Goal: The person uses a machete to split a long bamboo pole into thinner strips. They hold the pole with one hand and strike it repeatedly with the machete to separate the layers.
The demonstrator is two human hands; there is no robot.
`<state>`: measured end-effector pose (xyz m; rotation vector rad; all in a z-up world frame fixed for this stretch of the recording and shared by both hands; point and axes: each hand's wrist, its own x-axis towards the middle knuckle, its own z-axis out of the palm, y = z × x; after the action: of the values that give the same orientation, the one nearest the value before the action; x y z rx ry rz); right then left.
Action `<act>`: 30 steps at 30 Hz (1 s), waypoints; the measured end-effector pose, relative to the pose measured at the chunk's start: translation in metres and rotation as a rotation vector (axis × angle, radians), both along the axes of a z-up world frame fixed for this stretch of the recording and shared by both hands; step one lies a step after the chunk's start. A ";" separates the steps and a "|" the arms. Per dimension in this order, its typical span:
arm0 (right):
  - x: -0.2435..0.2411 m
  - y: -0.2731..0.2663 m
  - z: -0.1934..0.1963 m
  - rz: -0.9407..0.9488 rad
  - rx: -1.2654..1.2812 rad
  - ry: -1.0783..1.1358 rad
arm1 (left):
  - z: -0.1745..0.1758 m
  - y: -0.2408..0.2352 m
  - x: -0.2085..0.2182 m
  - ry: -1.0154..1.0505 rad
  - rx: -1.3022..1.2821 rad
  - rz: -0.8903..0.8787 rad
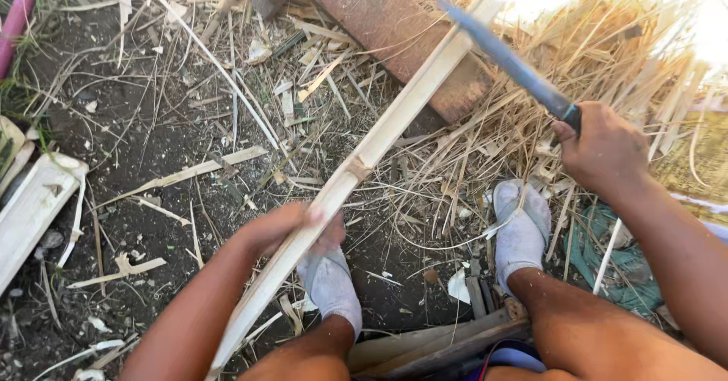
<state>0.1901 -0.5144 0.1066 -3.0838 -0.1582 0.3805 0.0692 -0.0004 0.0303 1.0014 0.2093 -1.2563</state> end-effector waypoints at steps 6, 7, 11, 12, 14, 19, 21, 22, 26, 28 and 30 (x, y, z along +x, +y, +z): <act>0.000 0.016 0.012 -0.145 0.015 0.154 | 0.002 -0.070 0.065 -0.128 0.273 -0.052; 0.000 0.028 0.013 -0.272 0.009 0.318 | 0.005 -0.077 0.051 -0.150 0.383 -0.068; -0.060 0.086 0.001 0.369 0.085 0.506 | 0.023 -0.073 -0.007 -0.845 0.600 0.017; -0.052 0.086 -0.006 0.381 0.013 0.535 | 0.028 -0.066 -0.024 -1.428 0.576 0.166; -0.018 0.079 -0.028 0.411 -0.128 0.607 | 0.036 -0.049 -0.053 -0.093 0.580 -0.058; 0.048 0.051 -0.007 -0.183 0.078 0.152 | 0.042 -0.031 -0.081 -0.201 0.750 -0.202; 0.003 0.084 -0.005 0.174 0.128 0.150 | 0.039 -0.028 -0.079 -0.289 0.770 -0.194; -0.021 0.102 -0.005 0.191 -0.071 0.624 | 0.039 -0.029 -0.082 -0.334 0.764 -0.180; 0.005 0.076 -0.052 0.238 -0.207 0.886 | 0.030 -0.023 -0.087 -0.402 0.857 -0.289; 0.067 0.002 -0.074 0.135 -0.137 0.290 | 0.029 -0.020 -0.095 -0.368 0.819 -0.239; 0.130 -0.060 -0.073 -0.158 -0.011 -0.079 | 0.025 -0.019 -0.101 -0.331 0.822 -0.215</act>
<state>0.3203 -0.5741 0.0332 -3.0951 0.0857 0.2541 -0.0316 -0.0193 0.0549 1.9624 0.3807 -1.1836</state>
